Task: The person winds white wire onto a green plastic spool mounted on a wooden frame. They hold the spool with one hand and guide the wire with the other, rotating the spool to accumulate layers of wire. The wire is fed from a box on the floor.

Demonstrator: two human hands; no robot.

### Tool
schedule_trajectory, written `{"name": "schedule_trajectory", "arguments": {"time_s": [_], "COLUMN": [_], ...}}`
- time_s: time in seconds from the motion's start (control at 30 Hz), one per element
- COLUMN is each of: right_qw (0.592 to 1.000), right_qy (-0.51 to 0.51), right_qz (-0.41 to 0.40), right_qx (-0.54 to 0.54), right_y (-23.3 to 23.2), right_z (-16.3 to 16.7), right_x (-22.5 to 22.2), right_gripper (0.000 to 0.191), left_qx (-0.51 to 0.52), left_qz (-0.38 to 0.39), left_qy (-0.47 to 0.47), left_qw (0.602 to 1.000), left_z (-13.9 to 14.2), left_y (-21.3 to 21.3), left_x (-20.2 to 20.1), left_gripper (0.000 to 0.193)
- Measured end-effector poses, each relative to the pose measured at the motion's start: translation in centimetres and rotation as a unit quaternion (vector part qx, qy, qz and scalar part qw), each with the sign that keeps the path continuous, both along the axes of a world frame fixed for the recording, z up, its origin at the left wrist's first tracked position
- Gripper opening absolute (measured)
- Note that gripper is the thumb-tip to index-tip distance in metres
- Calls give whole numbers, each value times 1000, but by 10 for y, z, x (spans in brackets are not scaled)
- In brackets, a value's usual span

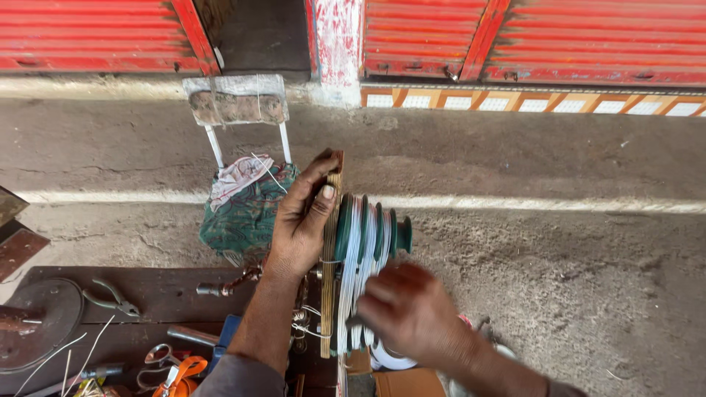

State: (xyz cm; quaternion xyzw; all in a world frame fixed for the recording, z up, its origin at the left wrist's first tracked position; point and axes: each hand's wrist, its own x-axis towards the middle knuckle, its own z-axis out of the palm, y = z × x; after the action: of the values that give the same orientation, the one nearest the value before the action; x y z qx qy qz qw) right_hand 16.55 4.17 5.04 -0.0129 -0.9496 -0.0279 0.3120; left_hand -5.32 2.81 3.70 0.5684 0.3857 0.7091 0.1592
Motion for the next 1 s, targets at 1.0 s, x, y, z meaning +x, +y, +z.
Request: {"name": "schedule_trajectory", "arguments": {"time_s": [1.0], "right_qw": [631], "right_qy": [-78], "right_qz": [11], "right_qx": [-772], "right_y": [171], "right_z": [-232], "right_x": [-65], "right_gripper": [12], "left_qx": [0], "left_qz": [115], "left_qy": [-27], "left_qw": [993], "left_z": [9], "left_y": [-35], "left_x": [62], "left_gripper": [29]}}
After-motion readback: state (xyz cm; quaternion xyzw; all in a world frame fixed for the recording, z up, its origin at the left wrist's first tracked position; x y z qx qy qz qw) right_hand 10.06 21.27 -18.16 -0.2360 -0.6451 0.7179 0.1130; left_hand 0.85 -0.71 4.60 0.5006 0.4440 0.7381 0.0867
